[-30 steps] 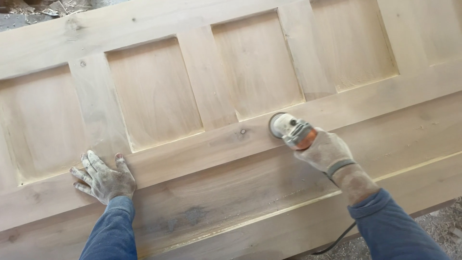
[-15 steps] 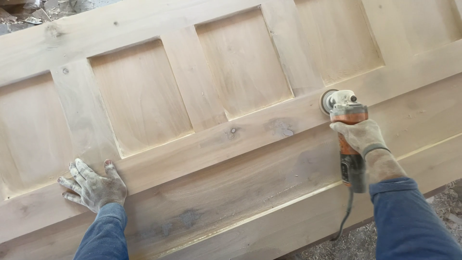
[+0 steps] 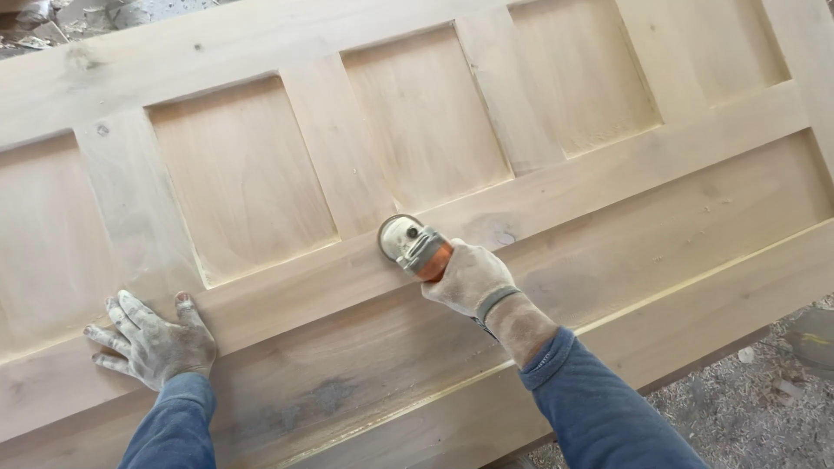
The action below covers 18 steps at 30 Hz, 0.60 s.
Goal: Sanding the panels and frame of a wooden door using a power sander.
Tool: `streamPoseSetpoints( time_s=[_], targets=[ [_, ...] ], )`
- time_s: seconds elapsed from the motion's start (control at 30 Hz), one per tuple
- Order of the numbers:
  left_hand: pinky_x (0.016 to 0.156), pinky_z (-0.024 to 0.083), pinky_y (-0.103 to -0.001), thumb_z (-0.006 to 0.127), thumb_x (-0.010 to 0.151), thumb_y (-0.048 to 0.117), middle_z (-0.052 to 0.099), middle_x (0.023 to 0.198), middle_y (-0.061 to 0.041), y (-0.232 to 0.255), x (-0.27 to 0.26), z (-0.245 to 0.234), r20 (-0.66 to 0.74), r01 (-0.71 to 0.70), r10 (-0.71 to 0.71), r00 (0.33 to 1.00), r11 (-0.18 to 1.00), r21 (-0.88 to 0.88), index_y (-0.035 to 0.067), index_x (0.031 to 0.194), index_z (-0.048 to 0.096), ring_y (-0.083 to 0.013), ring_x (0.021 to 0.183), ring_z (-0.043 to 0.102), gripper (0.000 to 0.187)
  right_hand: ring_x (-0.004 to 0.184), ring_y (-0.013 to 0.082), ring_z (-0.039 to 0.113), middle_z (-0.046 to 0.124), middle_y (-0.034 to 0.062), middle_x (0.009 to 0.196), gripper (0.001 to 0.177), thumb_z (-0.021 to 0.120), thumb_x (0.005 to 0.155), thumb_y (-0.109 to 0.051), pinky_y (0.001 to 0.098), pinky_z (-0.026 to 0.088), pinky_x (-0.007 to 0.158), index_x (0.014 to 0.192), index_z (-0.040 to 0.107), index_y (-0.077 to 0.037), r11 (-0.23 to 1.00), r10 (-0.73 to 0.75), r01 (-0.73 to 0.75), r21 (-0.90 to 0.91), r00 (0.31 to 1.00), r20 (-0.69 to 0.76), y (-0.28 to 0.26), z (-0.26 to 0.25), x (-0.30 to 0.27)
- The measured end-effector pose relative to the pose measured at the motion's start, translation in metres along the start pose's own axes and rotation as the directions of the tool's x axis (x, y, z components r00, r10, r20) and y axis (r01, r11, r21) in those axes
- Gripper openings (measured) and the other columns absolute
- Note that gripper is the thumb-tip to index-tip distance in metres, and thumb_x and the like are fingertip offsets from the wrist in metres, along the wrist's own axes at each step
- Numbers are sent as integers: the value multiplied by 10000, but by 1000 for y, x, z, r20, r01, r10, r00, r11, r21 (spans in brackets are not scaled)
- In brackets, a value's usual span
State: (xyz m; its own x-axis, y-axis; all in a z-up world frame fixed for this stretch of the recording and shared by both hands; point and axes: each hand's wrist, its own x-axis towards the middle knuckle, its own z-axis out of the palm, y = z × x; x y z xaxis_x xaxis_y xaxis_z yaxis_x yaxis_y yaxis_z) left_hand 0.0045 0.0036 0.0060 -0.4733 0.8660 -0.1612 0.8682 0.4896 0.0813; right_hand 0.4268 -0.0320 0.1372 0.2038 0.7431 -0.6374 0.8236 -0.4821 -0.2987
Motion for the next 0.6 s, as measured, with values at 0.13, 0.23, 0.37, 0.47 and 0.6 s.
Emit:
streamPoseSetpoints(
  time_s=[0.13,0.23,0.37,0.47,0.6],
  targets=[
    [1253,-45,-633,419,997,613,161,1724,-134,-7,2,7,5,2,-2,1000,1000,-4,90,1660,152,-411,1580,-53,886,815,227,735,741,80,851,403,799,765,-382,379,612,816,1035,676,-108,1000,-1,1,-3,1000,19,39,-6,15],
    [1253,-47,-642,410,1007,612,147,1732,-145,-10,4,13,-6,-16,17,1000,1000,10,82,1668,139,-416,1584,-63,890,833,245,760,743,105,915,434,767,807,-409,393,631,775,1097,643,-110,992,38,-35,-119,999,22,100,-22,32],
    [1259,-38,-662,376,1033,588,92,1755,-163,-3,2,16,-32,3,-3,999,1000,5,63,1680,110,-419,1597,-62,875,924,289,761,782,140,976,519,859,712,-458,412,607,869,1072,748,-101,969,248,-246,33,963,-107,189,-66,51],
    [1250,-31,-690,347,1039,581,52,1760,-188,25,-16,12,-26,51,-52,998,998,-25,39,1676,93,-437,1597,-62,874,979,318,756,777,175,1041,633,894,672,-473,425,597,895,1135,737,-70,943,332,-323,81,932,-148,262,-87,73],
    [1218,-27,-724,318,1027,636,1,1733,-241,102,-56,9,8,105,-105,994,994,-38,33,1658,85,-475,1575,-65,903,1044,356,707,743,208,1107,703,900,701,-489,463,575,897,1216,687,-60,937,344,-349,10,919,-190,331,-121,94]
  ],
)
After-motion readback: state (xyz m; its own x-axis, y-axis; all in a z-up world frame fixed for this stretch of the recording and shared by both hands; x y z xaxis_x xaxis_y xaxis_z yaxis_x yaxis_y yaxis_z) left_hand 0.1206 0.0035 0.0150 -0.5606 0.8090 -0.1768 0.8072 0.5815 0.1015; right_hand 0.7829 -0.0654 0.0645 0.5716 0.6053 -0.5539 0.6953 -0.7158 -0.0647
